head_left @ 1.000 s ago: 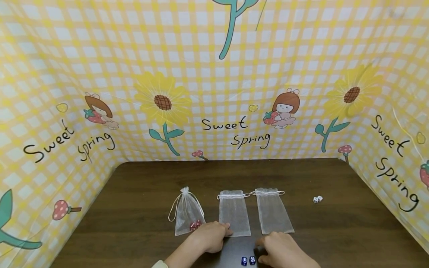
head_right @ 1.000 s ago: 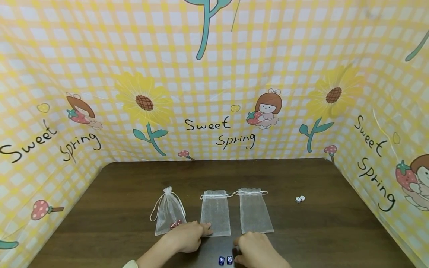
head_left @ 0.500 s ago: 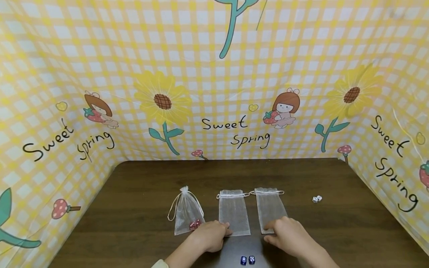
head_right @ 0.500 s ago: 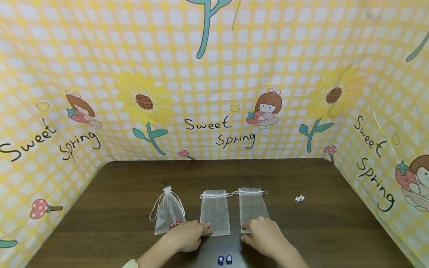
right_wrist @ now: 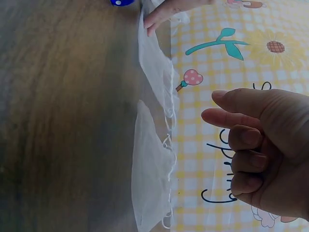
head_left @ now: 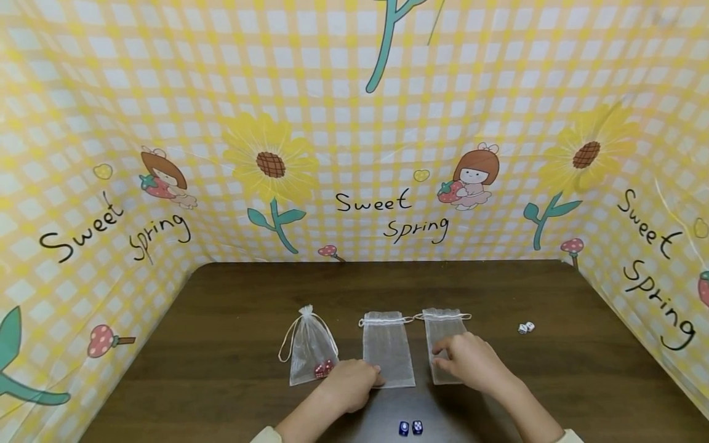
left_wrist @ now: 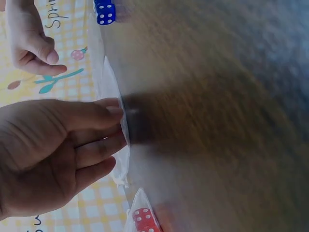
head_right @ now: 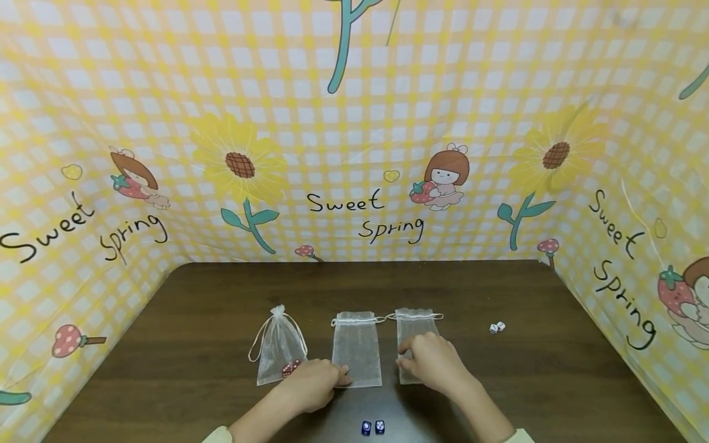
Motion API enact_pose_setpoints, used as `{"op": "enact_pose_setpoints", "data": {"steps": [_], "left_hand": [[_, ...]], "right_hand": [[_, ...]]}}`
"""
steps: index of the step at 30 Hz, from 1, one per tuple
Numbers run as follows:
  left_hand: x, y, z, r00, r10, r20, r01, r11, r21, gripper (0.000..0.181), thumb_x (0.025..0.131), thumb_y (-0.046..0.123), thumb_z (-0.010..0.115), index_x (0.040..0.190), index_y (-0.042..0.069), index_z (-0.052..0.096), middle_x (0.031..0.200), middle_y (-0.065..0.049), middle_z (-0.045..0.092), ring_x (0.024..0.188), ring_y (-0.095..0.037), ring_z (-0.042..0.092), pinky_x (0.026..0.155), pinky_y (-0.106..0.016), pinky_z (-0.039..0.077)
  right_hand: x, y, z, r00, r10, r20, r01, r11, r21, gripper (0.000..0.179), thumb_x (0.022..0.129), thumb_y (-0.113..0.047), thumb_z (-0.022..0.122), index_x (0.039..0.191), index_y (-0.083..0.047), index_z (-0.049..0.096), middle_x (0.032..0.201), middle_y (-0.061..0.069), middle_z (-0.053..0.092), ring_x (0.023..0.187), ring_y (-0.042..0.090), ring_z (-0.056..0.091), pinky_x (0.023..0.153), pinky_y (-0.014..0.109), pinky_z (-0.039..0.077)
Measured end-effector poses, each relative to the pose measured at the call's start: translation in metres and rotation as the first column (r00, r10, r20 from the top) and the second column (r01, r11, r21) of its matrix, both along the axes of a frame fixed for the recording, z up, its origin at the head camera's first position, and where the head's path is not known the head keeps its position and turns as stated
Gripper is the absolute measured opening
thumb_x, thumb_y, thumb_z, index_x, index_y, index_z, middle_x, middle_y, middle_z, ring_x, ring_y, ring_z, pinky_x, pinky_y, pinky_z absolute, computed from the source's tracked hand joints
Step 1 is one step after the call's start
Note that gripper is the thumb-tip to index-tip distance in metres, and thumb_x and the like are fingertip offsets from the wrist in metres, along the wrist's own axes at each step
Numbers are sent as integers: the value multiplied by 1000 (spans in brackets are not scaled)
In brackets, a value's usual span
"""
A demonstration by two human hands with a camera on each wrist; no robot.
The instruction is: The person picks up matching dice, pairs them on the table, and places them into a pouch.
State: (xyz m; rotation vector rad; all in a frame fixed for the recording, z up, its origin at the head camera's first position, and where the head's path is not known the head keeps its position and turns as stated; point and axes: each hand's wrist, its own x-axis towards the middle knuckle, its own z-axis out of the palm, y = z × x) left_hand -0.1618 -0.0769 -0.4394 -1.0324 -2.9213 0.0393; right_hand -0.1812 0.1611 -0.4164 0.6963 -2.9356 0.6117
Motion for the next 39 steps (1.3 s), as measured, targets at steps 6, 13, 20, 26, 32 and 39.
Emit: {"op": "enact_pose_setpoints", "data": {"steps": [6,13,20,26,32,39], "left_hand": [[-5,1,-4,982,-23,-187,23,1000,-4,20,81,29,66,63,20,65,61,2,59,54,-16,56,44,-30,44],[-8,3,-9,944,-74,-321,69,997,-27,19,70,20,69,53,21,59,56,6,55,50,-11,52,42,-26,41],[-7,8,-14,898,-123,-423,71,988,-136,17,69,16,68,56,24,61,57,10,56,50,-7,52,43,-24,43],[-6,8,-9,877,-130,-462,61,985,-162,18,69,17,68,55,25,61,55,10,55,48,-7,50,41,-24,41],[-2,2,7,845,-89,-527,22,991,-133,22,67,15,69,52,24,57,51,10,53,44,-7,49,38,-25,40],[8,-5,28,803,-62,-592,46,998,-43,21,67,14,69,54,22,54,50,10,51,43,-7,49,38,-25,36]], "right_hand": [[3,0,-3,999,-11,30,11,1000,-2,12,80,-19,71,88,-11,72,51,-14,41,43,1,35,38,23,31],[5,2,-4,1000,-18,18,18,1000,14,12,80,-21,71,88,-13,73,51,-14,40,44,1,35,39,24,31],[7,4,-6,1000,-23,7,23,1000,6,12,79,-21,71,88,-13,72,51,-14,40,44,1,34,39,23,30],[7,5,-4,999,-38,-2,38,999,2,13,79,-21,71,89,-13,73,50,-14,38,44,1,34,38,24,30],[7,3,-2,999,-40,-14,40,999,-11,13,79,-20,71,89,-11,73,48,-14,38,43,0,33,38,24,30],[7,2,0,999,-26,-27,25,998,-55,11,82,-19,68,87,-11,73,50,-16,40,44,-1,33,39,22,29]]}}
